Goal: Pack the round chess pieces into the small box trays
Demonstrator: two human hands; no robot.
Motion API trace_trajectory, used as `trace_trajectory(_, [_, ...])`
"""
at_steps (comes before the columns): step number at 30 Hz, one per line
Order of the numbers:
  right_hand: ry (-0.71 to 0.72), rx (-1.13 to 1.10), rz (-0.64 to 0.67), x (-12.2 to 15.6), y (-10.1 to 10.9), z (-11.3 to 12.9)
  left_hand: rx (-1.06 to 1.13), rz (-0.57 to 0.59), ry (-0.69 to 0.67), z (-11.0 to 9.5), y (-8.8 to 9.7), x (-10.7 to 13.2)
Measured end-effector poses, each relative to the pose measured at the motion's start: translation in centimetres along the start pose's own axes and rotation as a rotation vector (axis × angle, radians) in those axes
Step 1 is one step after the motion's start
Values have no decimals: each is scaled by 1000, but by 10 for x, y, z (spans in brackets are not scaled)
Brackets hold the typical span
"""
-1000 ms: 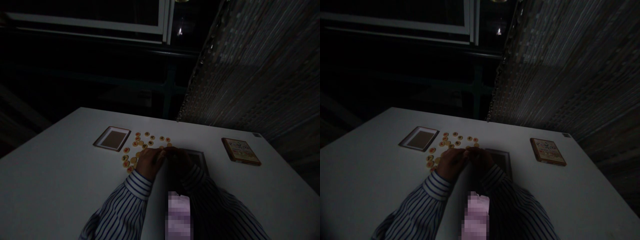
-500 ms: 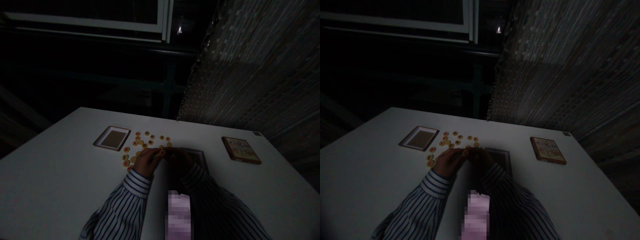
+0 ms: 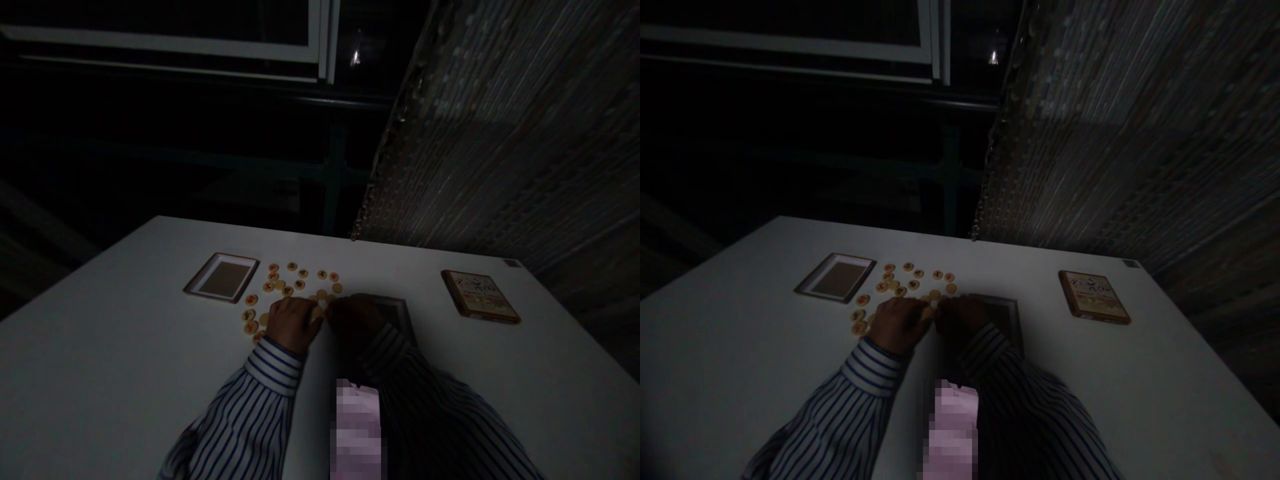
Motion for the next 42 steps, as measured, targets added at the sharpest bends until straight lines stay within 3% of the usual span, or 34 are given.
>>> trace_trajectory(5, [-28, 70, 96, 2, -7, 0, -92, 13, 44, -2, -1, -1])
trace_trajectory(12, [16, 63, 54, 9, -2, 2, -122, 44, 44, -5, -3, -1])
trace_trajectory(23, [-32, 68, 72, 8, -7, -2, -114, 24, 52, -2, -3, -1])
trace_trajectory(30, [-18, -37, -77, 9, 5, -4, 64, -80, 63, 11, 7, 1])
trace_trajectory(37, [49, -135, -238, 13, 23, -1, 360, -221, 176, 21, 25, 5])
trace_trajectory(42, [113, -155, -328, 16, 34, 3, 590, -197, 272, 27, 23, 5])
Point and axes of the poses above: each hand's wrist, its own x-axis away from the middle knuckle, its own y-axis out of the back of the hand, z = x × y, the point moved 10 cm from there along -x, towards the middle knuckle, and after that the axes turned 1 degree about z, right-handed, at the moved point
